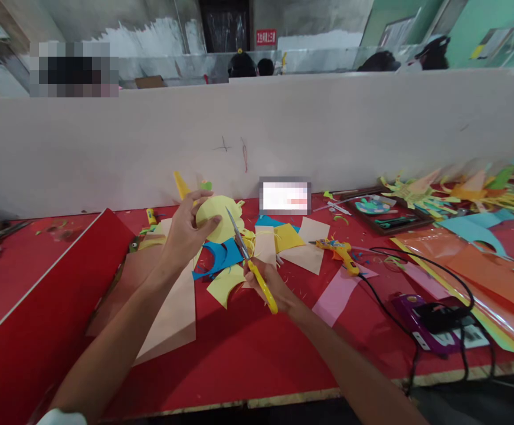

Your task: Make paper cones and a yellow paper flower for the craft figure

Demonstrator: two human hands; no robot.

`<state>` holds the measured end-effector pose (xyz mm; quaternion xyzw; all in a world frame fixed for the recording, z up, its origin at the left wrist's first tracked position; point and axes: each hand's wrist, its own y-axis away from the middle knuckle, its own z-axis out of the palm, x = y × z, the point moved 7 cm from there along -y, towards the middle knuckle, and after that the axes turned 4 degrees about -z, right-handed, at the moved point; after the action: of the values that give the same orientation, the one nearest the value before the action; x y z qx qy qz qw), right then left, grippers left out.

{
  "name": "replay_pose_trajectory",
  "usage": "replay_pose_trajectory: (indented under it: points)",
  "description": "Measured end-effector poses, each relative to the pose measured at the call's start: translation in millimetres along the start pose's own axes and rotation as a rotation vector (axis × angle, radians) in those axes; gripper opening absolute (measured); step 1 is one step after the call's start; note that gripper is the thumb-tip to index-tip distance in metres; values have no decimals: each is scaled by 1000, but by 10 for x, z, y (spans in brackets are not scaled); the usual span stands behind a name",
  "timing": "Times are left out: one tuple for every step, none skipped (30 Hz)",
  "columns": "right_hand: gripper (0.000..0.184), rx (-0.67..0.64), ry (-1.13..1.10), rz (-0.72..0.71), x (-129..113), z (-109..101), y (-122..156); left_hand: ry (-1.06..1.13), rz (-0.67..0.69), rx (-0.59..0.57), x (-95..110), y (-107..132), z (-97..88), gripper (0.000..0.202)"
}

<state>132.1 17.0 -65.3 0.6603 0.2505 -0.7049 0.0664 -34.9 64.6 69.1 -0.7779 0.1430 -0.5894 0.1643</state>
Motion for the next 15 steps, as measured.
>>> replay_pose_trajectory:
  points:
    - [64, -3, 6, -3, 7, -1, 0, -5, 5, -1, 3, 4, 6, 42]
    - [64, -4, 15, -8, 14, -4, 0, -7, 8, -4, 5, 7, 12, 41]
    - [65, -3, 26, -16, 20, -9, -1, -6, 10, -8, 8, 10, 17, 40]
    - [65, 5, 35, -25, 26, -18, -2, -2, 11, -12, 10, 13, 21, 40]
    - [66, 6, 45, -33, 34, -22, -2, 2, 10, -15, 11, 15, 24, 39]
    - [66, 4, 54, -40, 43, -23, -2, 7, 6, -17, 11, 17, 27, 39]
    - [66, 1, 62, -46, 52, -23, 0, 12, 0, -19, 9, 18, 30, 38]
    - [66, -2, 65, -51, 61, -22, 2, 20, -9, -20, 6, 19, 33, 38]
    - [65, -7, 60, -54, 69, -19, 5, 31, -19, -20, 1, 20, 35, 38]
    - [65, -10, 50, -53, 76, -16, 8, 43, -31, -20, -6, 21, 39, 39]
    - [65, -12, 37, -48, 84, -13, 11, 56, -43, -20, -13, 21, 44, 39]
    - [65, -9, 22, -39, 92, -14, 12, 68, -55, -22, -21, 22, 50, 39]
    - [65, -9, 8, -29, 100, -13, 14, 79, -67, -24, -30, 23, 56, 40]
    - [66, -11, -1, -27, 103, -11, 14, 88, -79, -28, -40, 23, 62, 40]
    - [66, -15, -2, -31, 102, -10, 13, 98, -90, -33, -51, 22, 69, 40]
